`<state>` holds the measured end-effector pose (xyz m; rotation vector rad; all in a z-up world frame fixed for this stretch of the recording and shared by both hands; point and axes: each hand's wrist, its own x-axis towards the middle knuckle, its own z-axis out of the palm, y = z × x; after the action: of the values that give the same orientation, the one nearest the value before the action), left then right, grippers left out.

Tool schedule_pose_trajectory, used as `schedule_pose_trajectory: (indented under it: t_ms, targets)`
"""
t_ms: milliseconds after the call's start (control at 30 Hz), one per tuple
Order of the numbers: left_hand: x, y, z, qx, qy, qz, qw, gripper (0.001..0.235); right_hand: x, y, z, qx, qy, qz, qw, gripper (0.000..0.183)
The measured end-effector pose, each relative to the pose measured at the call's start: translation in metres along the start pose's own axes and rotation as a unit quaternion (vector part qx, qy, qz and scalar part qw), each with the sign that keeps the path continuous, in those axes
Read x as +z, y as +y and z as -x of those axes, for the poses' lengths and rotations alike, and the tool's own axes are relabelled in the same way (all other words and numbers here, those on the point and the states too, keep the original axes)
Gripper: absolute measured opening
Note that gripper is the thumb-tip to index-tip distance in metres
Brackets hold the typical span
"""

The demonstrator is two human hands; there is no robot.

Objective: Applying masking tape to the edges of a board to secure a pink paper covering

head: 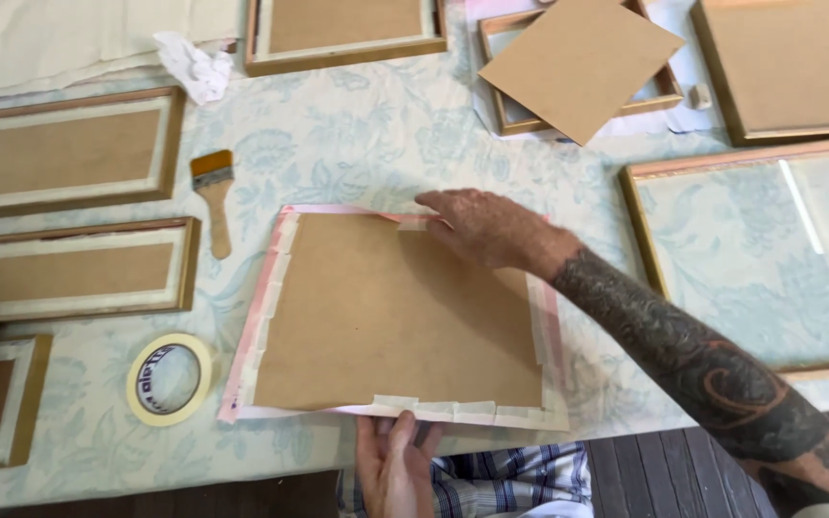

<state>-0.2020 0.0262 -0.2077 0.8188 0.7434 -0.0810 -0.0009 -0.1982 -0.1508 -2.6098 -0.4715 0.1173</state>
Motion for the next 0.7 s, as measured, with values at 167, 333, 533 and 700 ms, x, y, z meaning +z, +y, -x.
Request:
schedule_pose_trajectory:
  t_ms: [167,333,533,700]
  targets:
    - [-0.001,0.037,-0.02,0.005,-0.024,-0.066,0.998,0.056,-0.029,-0.032,0.008,0.124,-0.032,-0.029,0.991,0.049]
    - [0.039,0.148,-0.093,0.013,-0.096,-0.178,0.979,0.036,-0.076,-0.053,0.063,0.225,0.023,-0.171,0.959,0.032]
    - [0.169,0.235,-0.168,0.093,-0.322,-0.558,0.759,0.064,-0.018,-0.104,0.145,0.292,0.09,-0.566,0.765,0.06]
    - [0.252,0.171,-0.164,0.23,-0.39,-0.767,0.455,0.046,0.054,-0.152,0.194,0.243,0.108,-0.732,0.627,0.07]
